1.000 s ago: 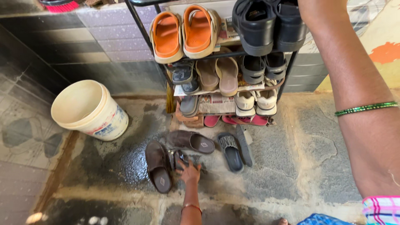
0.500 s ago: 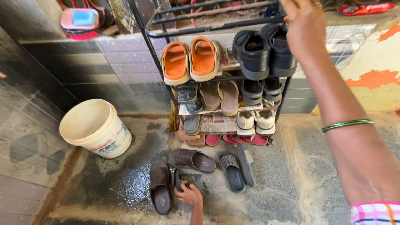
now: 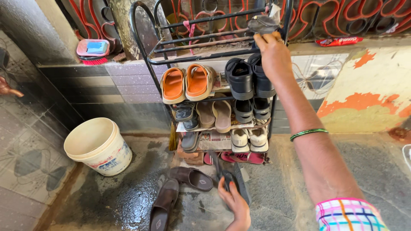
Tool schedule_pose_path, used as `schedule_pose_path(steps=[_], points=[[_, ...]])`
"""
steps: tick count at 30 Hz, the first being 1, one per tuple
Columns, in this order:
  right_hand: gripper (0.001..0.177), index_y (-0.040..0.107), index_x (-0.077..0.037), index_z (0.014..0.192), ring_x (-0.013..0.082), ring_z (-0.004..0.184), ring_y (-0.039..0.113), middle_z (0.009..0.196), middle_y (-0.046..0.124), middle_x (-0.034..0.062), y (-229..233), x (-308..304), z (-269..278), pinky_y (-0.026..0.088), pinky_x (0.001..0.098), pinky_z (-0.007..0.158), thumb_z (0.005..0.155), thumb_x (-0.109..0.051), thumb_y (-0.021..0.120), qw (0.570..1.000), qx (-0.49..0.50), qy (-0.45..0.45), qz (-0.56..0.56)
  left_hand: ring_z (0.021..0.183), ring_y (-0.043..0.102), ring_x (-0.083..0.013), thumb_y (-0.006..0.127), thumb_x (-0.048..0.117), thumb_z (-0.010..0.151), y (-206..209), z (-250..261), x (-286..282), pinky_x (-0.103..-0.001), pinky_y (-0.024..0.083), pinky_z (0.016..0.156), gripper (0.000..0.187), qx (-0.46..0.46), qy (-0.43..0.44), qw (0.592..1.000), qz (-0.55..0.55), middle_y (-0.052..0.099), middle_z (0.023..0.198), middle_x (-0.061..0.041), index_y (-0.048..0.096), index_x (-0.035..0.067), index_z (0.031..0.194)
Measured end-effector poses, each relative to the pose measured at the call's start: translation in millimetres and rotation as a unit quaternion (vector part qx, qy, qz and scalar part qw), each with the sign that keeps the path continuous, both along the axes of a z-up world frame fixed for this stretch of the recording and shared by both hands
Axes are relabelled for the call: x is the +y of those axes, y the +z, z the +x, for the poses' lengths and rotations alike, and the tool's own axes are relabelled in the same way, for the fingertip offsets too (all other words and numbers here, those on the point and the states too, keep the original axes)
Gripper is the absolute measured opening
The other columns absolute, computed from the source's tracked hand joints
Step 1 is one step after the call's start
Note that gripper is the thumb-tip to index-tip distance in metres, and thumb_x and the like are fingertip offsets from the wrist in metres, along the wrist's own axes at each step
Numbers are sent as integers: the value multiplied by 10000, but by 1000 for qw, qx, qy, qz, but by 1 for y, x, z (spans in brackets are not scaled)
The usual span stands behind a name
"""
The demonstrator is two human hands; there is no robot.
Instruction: The person organizes footwear on a multi-tier shoe rack. They pick up various sandals, slippers, and shoes from the floor and place them onto the rack, adjusting their positions to fit neatly.
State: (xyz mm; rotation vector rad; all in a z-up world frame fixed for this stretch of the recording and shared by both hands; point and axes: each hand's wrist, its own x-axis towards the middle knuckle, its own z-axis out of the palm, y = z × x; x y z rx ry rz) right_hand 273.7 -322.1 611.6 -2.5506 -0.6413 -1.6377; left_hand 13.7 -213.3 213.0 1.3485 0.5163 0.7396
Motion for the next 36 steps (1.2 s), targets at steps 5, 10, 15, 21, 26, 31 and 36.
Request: schedule_pose_path(steps=[5, 10, 15, 21, 26, 31, 36], points=[[479, 687, -70, 1315, 321, 1026, 686, 1120, 678, 128, 3, 1, -2, 592, 381, 815, 861, 51, 595, 1000, 1, 16, 2, 1315, 455, -304, 547, 93, 1040, 145, -5, 21, -414, 396, 1095, 335, -260, -47, 949, 172, 386, 1451, -183, 517, 39, 1370], [437, 682, -60, 1300, 346, 1010, 679, 1101, 678, 133, 3, 3, -9, 579, 415, 795, 890, 64, 596, 998, 13, 56, 37, 1398, 430, -380, 633, 79, 1039, 291, 61, 62, -489, 363, 1174, 403, -319, 27, 832, 453, 495, 1436, -195, 505, 75, 1421], [499, 672, -63, 1275, 347, 1021, 679, 1099, 677, 139, 7, 5, -11, 588, 402, 801, 798, 57, 587, 999, -2, 39, 21, 1167, 578, -379, 647, 140, 1010, 388, 157, 70, -503, 448, 1043, 368, -251, 23, 801, 543, 602, 1317, -150, 600, 93, 1372], [431, 666, -76, 1274, 318, 1002, 686, 1091, 684, 125, 5, 5, -5, 592, 396, 792, 855, 19, 629, 999, 9, 28, 22, 1148, 589, -454, 728, 251, 919, 387, 224, 52, -512, 487, 980, 449, -149, -53, 773, 614, 560, 1341, -185, 593, 59, 1302], [367, 627, -56, 1223, 306, 987, 690, 1051, 688, 132, 2, 2, 1, 593, 372, 774, 861, 6, 632, 1000, 28, -4, 13, 1280, 505, -549, 739, 225, 952, 378, 268, 53, -610, 342, 1170, 799, -142, -98, 831, 529, 233, 1597, -376, 278, 47, 1579], [268, 617, -56, 1137, 298, 1043, 685, 1006, 694, 127, 6, 2, 1, 596, 375, 797, 874, -9, 636, 1000, 16, 3, 7, 1326, 510, -482, 658, 420, 961, 380, 287, 64, -816, 9, 1095, 1046, -85, -119, 841, 521, 274, 1591, -335, -95, 60, 1590], [244, 684, -113, 1103, 317, 1028, 670, 1002, 715, 88, 14, -2, -1, 592, 388, 770, 869, -51, 651, 1000, -9, -1, 0, 1315, 554, -393, 516, 539, 997, 382, 292, 56, -852, -81, 1087, 938, -18, -126, 849, 512, 569, 1456, -198, -26, 73, 1604]])
